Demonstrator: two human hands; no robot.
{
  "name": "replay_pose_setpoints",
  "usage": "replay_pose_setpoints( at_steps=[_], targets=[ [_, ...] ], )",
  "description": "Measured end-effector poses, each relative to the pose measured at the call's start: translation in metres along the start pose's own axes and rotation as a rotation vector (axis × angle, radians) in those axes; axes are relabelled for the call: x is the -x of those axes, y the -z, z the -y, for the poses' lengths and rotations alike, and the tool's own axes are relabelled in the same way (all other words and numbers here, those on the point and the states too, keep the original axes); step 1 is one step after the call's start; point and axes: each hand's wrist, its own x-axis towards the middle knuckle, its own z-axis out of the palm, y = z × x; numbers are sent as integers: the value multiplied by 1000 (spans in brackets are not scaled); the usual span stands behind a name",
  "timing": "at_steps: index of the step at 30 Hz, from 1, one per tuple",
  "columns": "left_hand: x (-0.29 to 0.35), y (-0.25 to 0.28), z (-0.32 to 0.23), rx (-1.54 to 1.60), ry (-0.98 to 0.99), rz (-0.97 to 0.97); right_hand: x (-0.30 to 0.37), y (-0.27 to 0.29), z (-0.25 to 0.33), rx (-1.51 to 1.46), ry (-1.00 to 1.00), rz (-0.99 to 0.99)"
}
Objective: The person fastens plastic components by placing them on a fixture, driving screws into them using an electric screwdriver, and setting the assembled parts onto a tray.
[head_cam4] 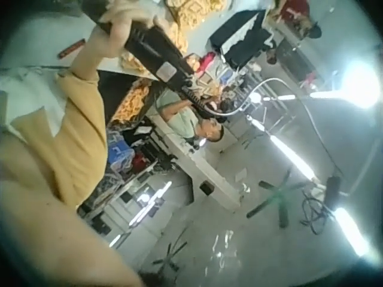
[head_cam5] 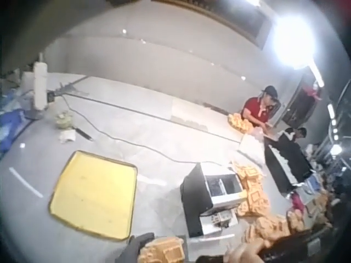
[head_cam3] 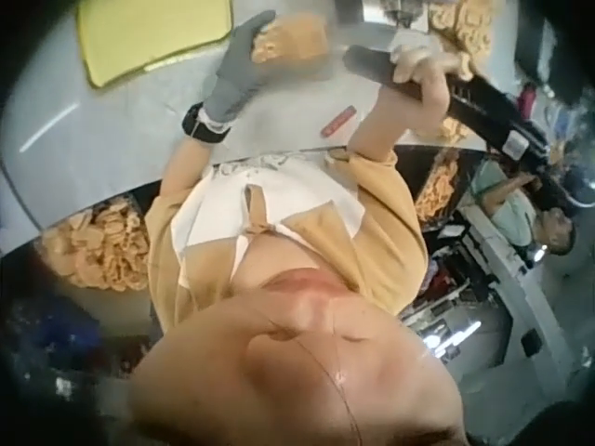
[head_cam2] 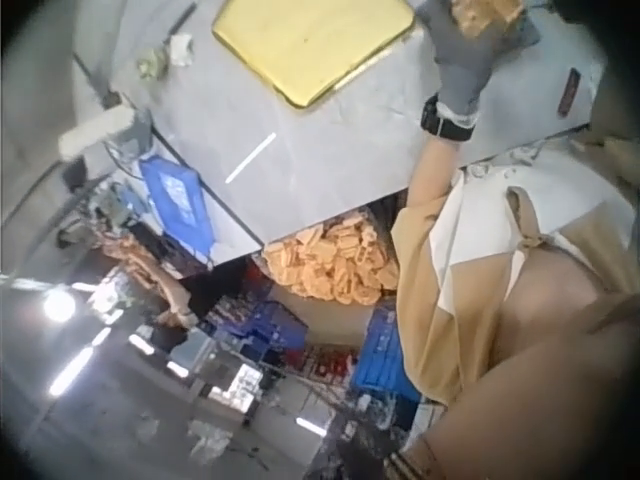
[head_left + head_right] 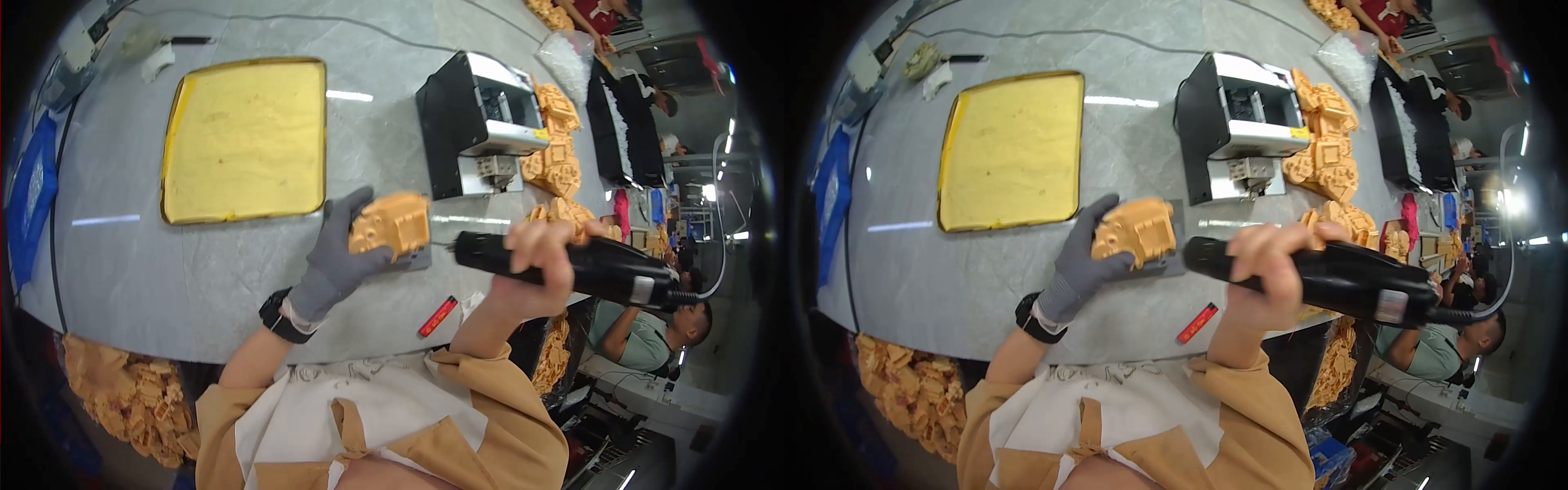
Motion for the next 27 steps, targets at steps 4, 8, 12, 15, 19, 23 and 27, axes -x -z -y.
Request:
replay_pose_setpoints(
  at_steps=[4,8,12,15,19,23,27],
  targets=[
    [-8,5,-65,232,187,-28,2,29,17,65,7,-128],
    [2,9,-64,-43,-107,-123,9,42,3,76,-64,-152],
    [23,24,-76,-252,-341,-224,23,57,-16,242,-35,-218],
    [43,35,-83,-301,-442,-270,29,55,-27,287,-58,-263],
    [67,44,-94,-281,-528,-319,35,58,-43,262,-108,-313],
    [86,48,-98,-267,-615,-381,35,65,-55,139,-169,-367],
    [99,51,-94,-287,-638,-430,38,76,-54,62,-246,-410]
  ],
)
